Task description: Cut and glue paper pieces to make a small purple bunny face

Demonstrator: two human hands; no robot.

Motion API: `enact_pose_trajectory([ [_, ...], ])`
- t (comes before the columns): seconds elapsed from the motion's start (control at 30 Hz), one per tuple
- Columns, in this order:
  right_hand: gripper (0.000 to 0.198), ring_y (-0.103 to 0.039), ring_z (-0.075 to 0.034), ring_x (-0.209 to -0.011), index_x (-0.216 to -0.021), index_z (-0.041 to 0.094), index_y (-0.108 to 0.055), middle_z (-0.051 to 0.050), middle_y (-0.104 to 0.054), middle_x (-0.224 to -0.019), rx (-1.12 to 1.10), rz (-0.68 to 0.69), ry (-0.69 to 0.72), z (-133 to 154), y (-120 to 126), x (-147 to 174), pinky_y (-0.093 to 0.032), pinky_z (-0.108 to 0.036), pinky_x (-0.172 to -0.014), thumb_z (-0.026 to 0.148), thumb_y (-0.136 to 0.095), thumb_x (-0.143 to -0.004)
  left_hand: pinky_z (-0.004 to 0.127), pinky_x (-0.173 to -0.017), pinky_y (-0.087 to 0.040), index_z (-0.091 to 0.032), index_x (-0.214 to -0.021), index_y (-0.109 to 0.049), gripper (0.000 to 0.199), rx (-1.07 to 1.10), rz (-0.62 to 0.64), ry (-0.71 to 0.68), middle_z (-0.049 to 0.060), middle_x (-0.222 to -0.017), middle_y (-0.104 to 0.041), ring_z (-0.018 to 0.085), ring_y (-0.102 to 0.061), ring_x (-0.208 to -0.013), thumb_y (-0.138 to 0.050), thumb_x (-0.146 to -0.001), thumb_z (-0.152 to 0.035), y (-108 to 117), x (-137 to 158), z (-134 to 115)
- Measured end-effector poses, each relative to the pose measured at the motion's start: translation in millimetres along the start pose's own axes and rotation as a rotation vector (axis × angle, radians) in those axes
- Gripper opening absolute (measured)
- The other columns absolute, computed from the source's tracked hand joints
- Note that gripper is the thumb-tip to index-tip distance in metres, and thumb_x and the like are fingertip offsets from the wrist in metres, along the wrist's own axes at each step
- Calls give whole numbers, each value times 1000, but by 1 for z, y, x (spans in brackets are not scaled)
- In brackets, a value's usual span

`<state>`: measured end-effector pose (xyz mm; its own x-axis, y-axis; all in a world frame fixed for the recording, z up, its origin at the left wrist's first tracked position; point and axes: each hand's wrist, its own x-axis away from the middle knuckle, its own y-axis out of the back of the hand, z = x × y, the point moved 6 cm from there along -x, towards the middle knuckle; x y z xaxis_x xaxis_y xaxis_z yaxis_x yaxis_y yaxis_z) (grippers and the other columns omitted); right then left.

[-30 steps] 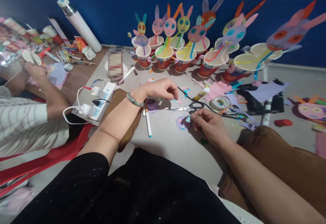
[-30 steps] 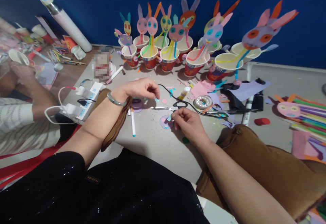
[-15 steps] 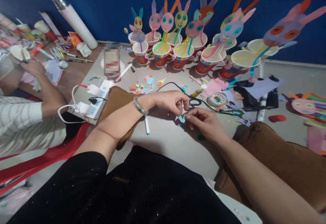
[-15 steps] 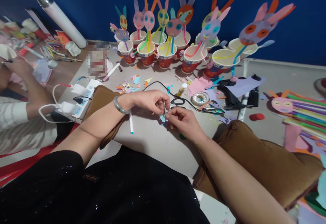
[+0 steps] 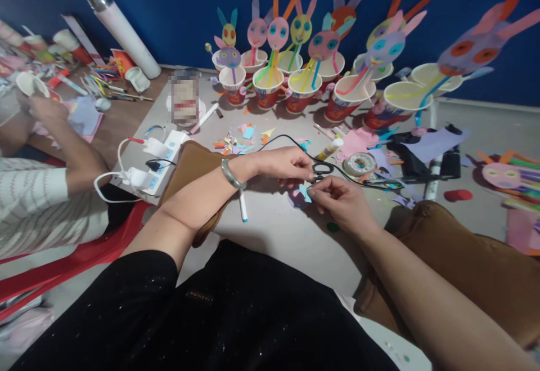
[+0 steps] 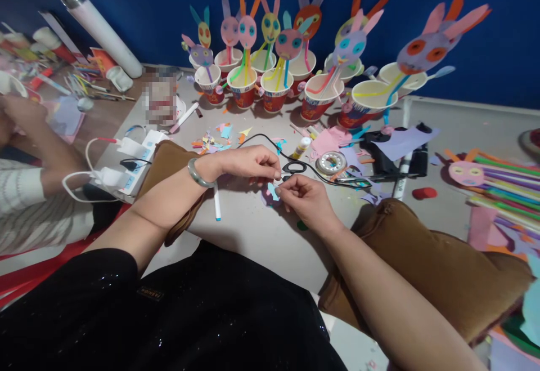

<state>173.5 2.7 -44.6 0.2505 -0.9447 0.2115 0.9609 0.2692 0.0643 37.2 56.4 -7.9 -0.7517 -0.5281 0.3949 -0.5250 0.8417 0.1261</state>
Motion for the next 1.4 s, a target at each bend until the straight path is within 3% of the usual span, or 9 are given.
enact_pose_trajectory([
  [0.17,33,-45,-8,-40,-71,20,-63,4,-55,-49,-28,-24,9,-1,1,0,-32,-22,-40,45,-84,-72,20,-50,-41,-13,-77,-68,11,-51,93,13,1,-63,-67,8,-58,-52,-74,-77,-22,-4,-1,4],
  [0.3,32,-45,-9,-41,-71,20,-63,3,-56,-50,-14,-19,-5,1,0,1,-34,-23,-41,46,-83,-73,18,-49,-40,-13,-73,-68,4,-68,99,-19,1,-60,-67,7,-57,-51,-69,-76,-15,-4,-2,5],
  [0.83,40,-47,-9,-41,-76,20,-64,3,-57,-51,17,72,-61,0,-5,2,-33,-23,-40,55,-82,-73,20,-49,-39,-14,-67,-66,7,-158,198,17,1,-57,-66,8,-55,-49,-62,-72,-13,-11,-1,10],
  [1.1,43,-48,-8,-41,-74,20,-64,4,-56,-50,4,105,-74,1,-9,2,-33,-21,-39,54,-88,-66,20,-48,-39,-15,-68,-67,6,-121,198,50,0,-58,-66,8,-55,-48,-64,-73,-16,-14,1,6],
  [1.4,41,-48,-9,-40,-75,20,-64,3,-58,-50,18,30,-61,0,-3,2,-35,-22,-39,54,-85,-70,19,-52,-42,-14,-72,-69,9,-141,178,23,0,-61,-66,8,-57,-53,-70,-74,-23,-7,1,7],
])
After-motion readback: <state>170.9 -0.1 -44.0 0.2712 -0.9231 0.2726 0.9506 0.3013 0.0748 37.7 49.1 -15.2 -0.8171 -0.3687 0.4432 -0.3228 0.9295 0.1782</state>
